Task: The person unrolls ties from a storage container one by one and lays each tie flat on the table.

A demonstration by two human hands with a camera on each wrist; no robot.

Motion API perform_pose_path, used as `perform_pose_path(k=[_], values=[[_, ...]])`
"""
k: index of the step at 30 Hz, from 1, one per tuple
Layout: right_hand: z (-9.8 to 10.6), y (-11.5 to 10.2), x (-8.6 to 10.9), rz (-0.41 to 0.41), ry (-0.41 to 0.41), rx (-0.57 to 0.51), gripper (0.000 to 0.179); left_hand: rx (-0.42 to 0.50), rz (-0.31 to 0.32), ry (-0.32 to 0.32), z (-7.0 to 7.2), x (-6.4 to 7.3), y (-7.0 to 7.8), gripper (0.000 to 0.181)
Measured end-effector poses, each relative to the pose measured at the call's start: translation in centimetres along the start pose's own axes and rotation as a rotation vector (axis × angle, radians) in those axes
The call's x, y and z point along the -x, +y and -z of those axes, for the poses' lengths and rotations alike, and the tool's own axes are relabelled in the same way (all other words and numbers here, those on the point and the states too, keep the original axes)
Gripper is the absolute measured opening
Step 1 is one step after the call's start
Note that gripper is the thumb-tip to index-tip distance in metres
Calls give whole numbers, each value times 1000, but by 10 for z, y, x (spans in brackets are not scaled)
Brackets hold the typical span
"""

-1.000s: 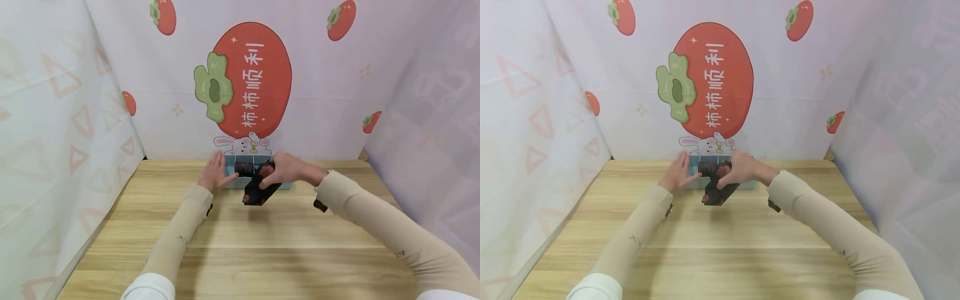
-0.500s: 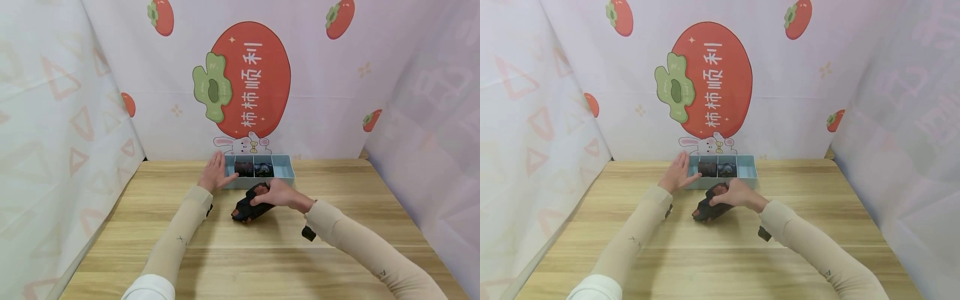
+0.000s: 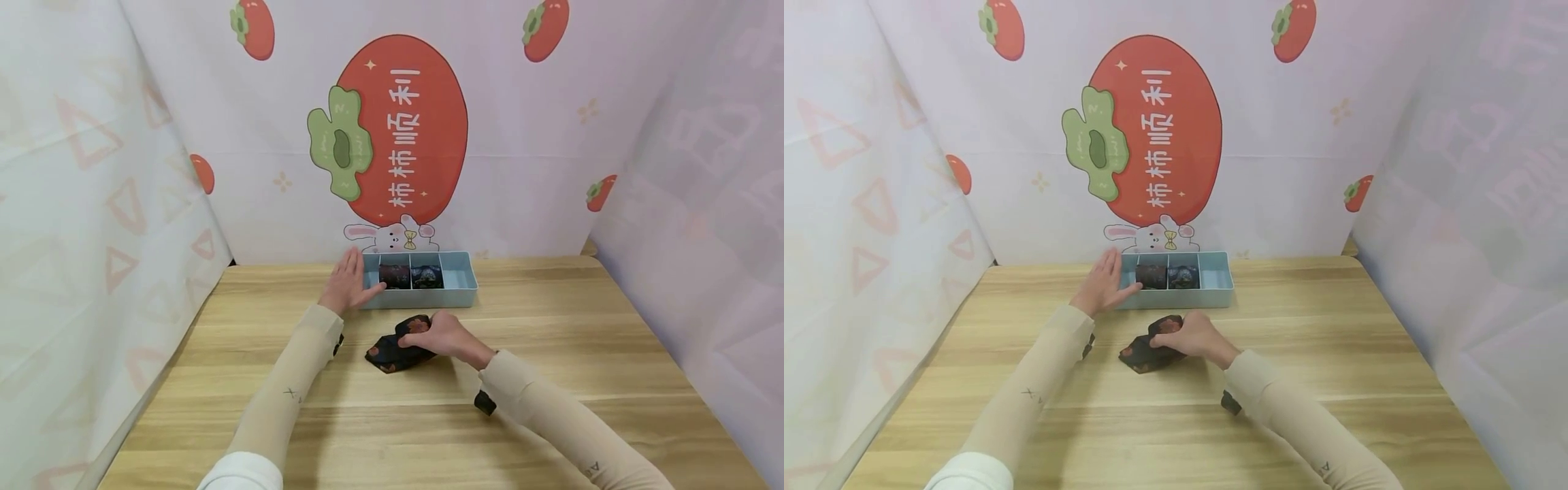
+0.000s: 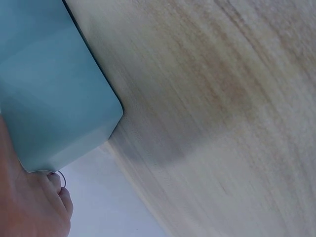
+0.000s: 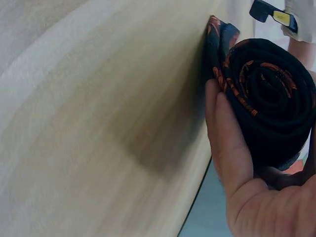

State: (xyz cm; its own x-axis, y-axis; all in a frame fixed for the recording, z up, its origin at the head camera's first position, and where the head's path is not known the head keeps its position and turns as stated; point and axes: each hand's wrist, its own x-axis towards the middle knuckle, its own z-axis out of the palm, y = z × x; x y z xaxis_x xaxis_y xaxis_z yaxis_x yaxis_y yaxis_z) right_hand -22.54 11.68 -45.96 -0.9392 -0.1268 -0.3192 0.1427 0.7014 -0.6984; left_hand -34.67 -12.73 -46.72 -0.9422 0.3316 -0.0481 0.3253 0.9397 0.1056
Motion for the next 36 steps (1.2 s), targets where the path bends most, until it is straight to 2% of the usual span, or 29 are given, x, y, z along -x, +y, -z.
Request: perform_pose_path(k=[3, 7, 11, 14, 16, 22, 27, 29, 32, 36], values=[[-6, 0, -2, -13, 9, 32, 58, 10, -10, 16, 5, 6, 2, 106], [-9, -1, -3, 11, 17, 78, 61, 11, -22, 48, 11, 12, 4, 104], [-7, -4, 0, 10, 18, 122, 57, 25, -12, 27, 9, 8, 1, 107], [-2, -4, 3, -13, 5, 149, 59, 62, -18, 38, 5, 7, -1, 108], [2, -3, 4, -19, -7, 159, 61, 102, -38, 83, 5, 11, -1, 106], [14, 5, 8, -10, -22, 179, 67, 196, -117, 279, 13, 31, -1, 88], [27, 13, 14, 2, -35, 170, 68, 172, -147, 424, 25, 55, 1, 69], [33, 16, 17, 19, -46, 172, 69, 158, -163, 459, 28, 66, 3, 59], [41, 18, 19, 60, -53, 202, 68, 191, -197, 449, 31, 82, 9, 44], [53, 14, 19, 176, -20, 249, 61, 321, -220, 337, 33, 96, 19, 32]])
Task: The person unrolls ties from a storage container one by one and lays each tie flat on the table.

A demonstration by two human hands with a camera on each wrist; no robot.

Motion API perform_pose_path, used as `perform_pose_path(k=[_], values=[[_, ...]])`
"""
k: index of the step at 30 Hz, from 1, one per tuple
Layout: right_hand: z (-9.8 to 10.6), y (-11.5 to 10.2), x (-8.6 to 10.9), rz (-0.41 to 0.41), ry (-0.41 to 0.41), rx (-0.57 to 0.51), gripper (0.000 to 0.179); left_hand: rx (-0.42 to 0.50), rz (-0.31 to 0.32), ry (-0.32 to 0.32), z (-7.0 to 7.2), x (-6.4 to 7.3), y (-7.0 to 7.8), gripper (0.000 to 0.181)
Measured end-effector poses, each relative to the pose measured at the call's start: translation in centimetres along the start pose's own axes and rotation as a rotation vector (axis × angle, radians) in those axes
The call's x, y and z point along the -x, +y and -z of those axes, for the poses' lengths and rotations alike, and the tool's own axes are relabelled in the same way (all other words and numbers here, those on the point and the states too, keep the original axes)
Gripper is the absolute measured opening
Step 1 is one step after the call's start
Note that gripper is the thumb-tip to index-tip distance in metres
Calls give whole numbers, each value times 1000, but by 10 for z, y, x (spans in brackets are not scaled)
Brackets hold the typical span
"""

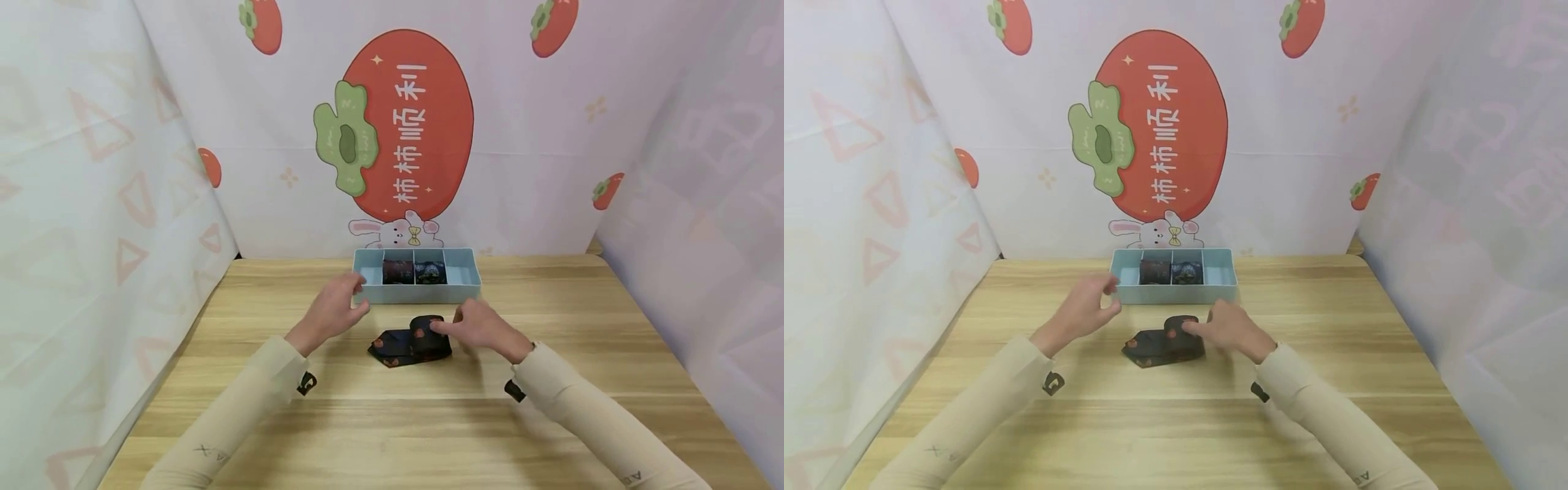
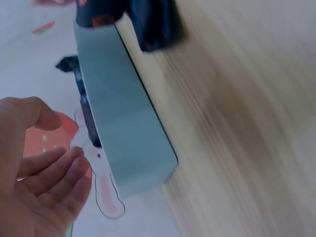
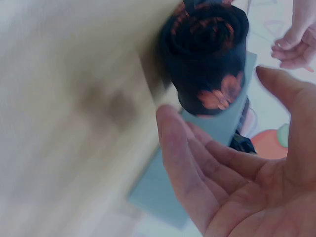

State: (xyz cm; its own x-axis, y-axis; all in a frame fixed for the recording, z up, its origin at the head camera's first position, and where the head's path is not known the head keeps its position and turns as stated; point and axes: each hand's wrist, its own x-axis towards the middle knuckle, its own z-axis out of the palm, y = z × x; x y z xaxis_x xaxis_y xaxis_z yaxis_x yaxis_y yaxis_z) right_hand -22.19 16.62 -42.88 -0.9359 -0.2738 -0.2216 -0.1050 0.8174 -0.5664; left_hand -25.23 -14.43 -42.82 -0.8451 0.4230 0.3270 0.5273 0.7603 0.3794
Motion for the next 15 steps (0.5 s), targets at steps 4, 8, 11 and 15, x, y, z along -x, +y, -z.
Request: perform_pose_path(k=[4, 8, 11, 15], values=[[12, -7, -2, 162, 68, 65, 42, 126, 22, -127, -6, 4, 12, 28], [18, -19, -2, 298, 97, 128, 31, 201, 60, -234, -18, 6, 25, 29], [18, -28, -4, 331, 101, 160, 32, 229, 83, -281, -29, 9, 33, 30], [11, -37, -7, 367, 112, 183, 28, 247, 79, -316, -43, 11, 40, 29]])
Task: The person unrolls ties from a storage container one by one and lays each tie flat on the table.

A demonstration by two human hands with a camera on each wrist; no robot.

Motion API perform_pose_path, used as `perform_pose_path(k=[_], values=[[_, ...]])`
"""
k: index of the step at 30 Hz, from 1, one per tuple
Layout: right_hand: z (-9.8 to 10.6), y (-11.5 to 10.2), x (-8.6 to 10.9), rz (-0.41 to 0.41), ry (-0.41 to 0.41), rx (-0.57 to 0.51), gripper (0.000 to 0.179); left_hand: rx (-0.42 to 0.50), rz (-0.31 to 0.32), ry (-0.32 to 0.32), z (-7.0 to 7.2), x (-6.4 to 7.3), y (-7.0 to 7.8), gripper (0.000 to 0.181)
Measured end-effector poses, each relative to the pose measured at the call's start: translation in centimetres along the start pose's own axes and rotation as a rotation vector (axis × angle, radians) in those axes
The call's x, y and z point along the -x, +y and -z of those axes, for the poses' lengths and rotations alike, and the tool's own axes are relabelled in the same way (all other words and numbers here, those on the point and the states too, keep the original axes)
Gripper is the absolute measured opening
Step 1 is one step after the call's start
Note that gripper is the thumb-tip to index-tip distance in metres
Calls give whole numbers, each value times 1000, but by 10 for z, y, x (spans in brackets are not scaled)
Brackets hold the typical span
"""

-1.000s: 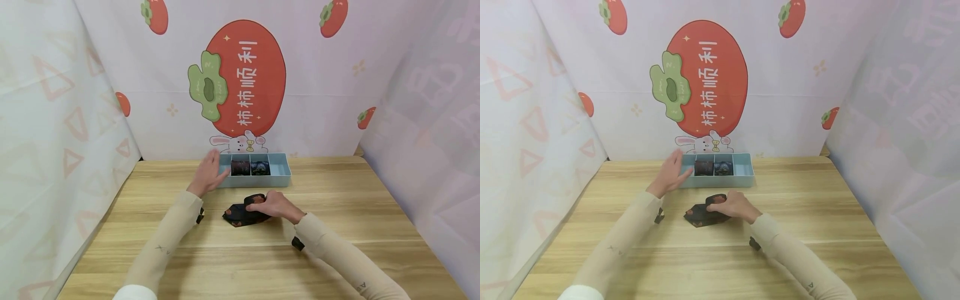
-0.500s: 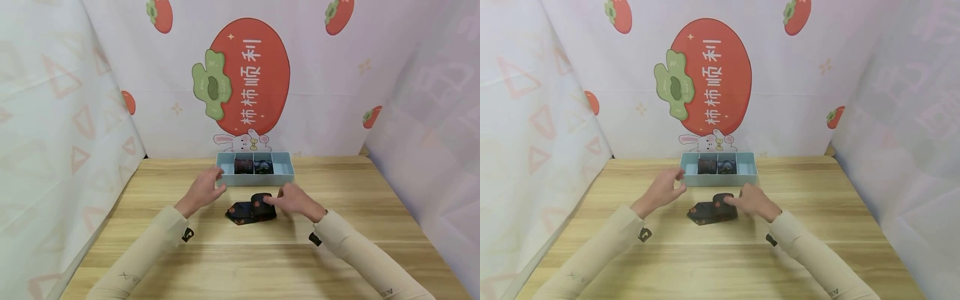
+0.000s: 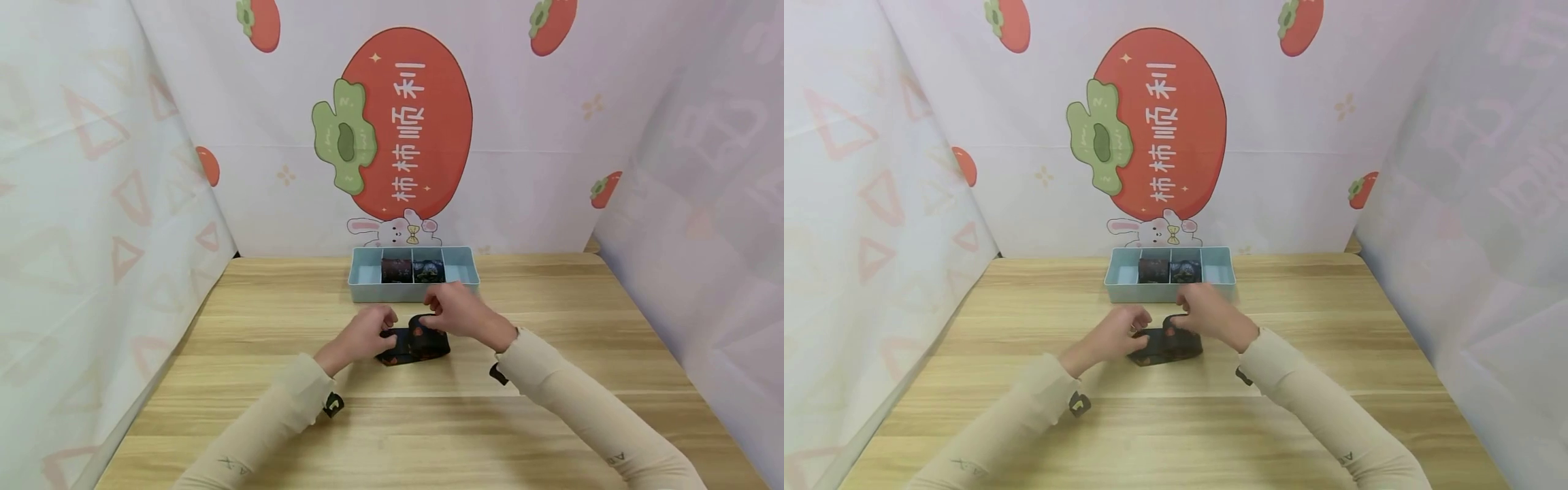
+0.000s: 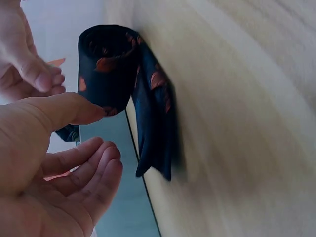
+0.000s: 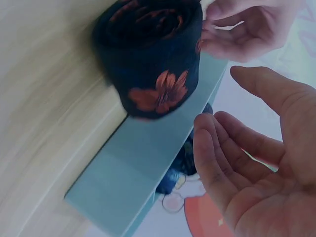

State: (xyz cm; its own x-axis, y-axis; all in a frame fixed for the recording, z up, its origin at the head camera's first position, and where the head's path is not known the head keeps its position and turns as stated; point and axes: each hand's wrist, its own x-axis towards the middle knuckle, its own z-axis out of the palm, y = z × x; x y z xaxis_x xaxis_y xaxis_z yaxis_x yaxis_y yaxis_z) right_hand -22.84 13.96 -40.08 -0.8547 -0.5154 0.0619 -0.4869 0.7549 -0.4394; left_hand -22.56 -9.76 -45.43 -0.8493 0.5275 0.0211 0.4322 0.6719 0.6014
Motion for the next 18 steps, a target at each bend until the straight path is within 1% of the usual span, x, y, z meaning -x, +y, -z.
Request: perform_pose_path(k=[4, 10, 14, 18], values=[[-11, -7, -6, 55, 3, -14, 26, -4, 1, -6, -9, -1, 1, 30], [-28, -11, -9, 124, 13, -43, 26, -14, 30, -18, -19, -2, -3, 32], [-37, -10, -11, 138, 8, -57, 24, -6, 28, -32, -23, -1, -9, 35], [-42, -10, -11, 130, 13, -42, 24, 14, 21, -34, -26, -1, -14, 37]])
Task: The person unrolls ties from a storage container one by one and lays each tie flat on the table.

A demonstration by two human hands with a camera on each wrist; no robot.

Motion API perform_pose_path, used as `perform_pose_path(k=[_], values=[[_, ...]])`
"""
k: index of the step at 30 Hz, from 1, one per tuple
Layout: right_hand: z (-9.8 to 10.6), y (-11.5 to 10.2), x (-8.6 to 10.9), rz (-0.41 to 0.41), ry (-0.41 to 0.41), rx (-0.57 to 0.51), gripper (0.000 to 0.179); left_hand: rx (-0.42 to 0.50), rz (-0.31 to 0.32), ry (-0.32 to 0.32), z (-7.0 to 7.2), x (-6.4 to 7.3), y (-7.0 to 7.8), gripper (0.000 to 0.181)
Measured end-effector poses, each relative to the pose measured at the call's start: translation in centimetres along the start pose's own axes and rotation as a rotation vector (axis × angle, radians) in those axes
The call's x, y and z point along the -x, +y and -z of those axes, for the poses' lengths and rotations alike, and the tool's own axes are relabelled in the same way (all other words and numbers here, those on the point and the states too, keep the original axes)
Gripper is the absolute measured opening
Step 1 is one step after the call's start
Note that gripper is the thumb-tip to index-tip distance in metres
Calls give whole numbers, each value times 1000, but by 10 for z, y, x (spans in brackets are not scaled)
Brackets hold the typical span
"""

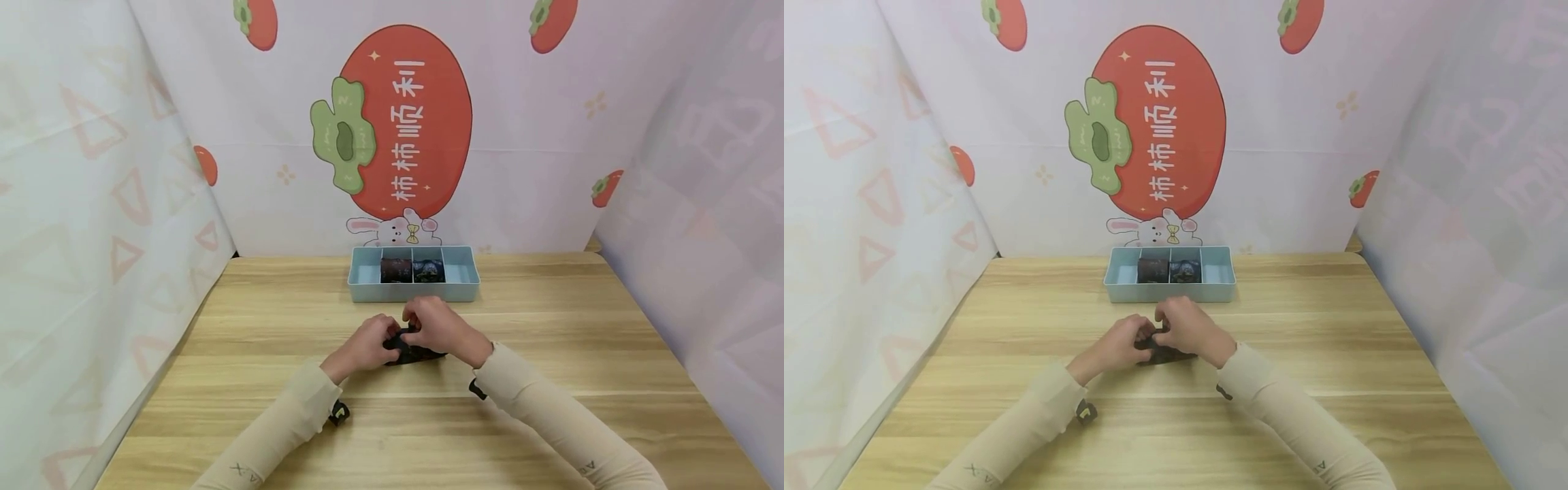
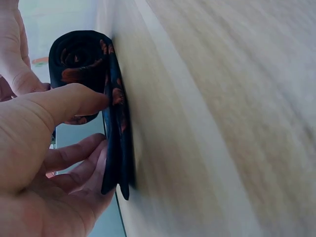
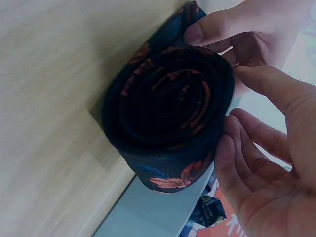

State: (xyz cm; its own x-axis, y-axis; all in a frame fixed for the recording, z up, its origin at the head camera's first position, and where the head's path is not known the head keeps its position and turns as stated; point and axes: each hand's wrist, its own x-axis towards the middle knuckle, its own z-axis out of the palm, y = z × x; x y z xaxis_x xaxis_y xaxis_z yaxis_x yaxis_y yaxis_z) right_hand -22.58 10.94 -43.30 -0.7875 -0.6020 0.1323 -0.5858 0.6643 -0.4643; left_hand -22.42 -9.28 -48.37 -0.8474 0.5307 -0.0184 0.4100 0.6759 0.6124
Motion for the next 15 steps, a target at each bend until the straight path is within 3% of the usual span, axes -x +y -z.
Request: perform_pose_path(k=[9, 15], values=[[-7, 5, 3, -89, 27, 102, 30, -3, -16, 5, -2, 0, -5, 40], [-4, 9, 10, -125, 37, 93, 30, -11, -17, 8, -3, 0, -6, 38]])
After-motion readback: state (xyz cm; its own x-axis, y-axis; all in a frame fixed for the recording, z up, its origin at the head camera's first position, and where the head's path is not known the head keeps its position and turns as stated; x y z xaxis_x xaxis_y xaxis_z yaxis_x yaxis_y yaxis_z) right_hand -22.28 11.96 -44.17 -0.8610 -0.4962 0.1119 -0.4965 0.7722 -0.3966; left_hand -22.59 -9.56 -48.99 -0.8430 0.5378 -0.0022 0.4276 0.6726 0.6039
